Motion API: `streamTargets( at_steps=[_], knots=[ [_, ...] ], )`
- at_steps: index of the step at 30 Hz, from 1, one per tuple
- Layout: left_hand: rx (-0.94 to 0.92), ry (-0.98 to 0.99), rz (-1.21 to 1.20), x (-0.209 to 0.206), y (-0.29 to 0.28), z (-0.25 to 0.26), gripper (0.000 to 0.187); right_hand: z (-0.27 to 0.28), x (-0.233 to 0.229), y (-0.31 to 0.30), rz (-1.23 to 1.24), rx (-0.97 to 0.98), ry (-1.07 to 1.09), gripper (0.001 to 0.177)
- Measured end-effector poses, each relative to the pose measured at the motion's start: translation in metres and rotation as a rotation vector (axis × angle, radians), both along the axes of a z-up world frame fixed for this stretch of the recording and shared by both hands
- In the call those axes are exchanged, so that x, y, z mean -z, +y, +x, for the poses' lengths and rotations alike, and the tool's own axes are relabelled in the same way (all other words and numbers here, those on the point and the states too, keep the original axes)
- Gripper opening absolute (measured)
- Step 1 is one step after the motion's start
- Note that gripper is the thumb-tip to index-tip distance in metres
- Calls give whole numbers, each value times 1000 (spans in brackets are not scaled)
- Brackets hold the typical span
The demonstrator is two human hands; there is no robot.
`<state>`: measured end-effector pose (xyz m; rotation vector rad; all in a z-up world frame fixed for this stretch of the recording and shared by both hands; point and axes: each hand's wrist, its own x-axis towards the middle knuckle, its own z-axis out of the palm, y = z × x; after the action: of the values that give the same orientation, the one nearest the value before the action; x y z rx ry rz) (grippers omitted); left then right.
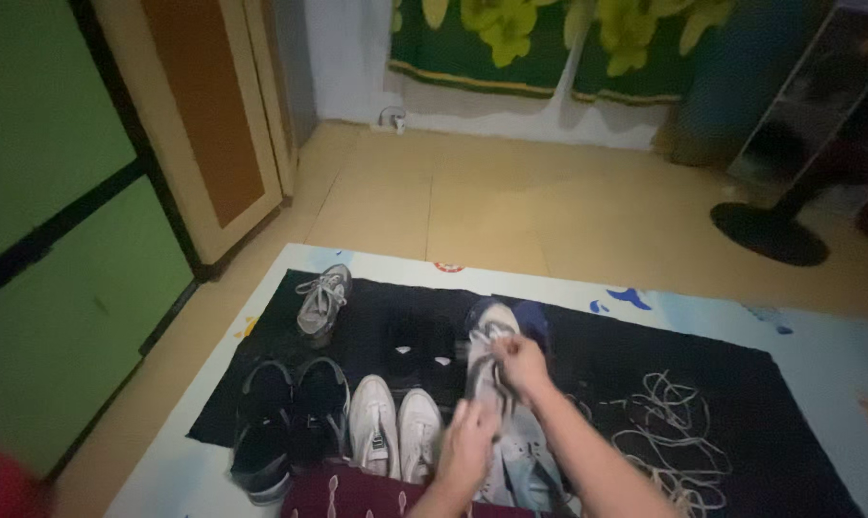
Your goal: The person removes laces from several shoes and then re-laces them. They handle multiple pairs of sneakers, pulling out laces and threading them back through the eyelets one at a time.
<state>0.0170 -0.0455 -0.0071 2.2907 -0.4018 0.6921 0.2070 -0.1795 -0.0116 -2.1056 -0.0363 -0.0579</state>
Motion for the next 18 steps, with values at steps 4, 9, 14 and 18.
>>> streamTargets(
  at_steps=[4, 9, 14, 18],
  knots=[
    [25, 279, 161, 32, -11, -5, 17, -28, 54, -36, -140, 42, -109, 23],
    [96, 597, 183, 58, -3, 0, 25, -52, 79, -37, 521, -18, 153, 17],
    [-190, 256, -135, 62, 11, 3, 32, -89, 56, -21, 653, -153, 392, 15],
    [-202, 265, -141, 47, 22, 17, 31, -143, -2, 1, 650, -341, 462, 13]
  ],
)
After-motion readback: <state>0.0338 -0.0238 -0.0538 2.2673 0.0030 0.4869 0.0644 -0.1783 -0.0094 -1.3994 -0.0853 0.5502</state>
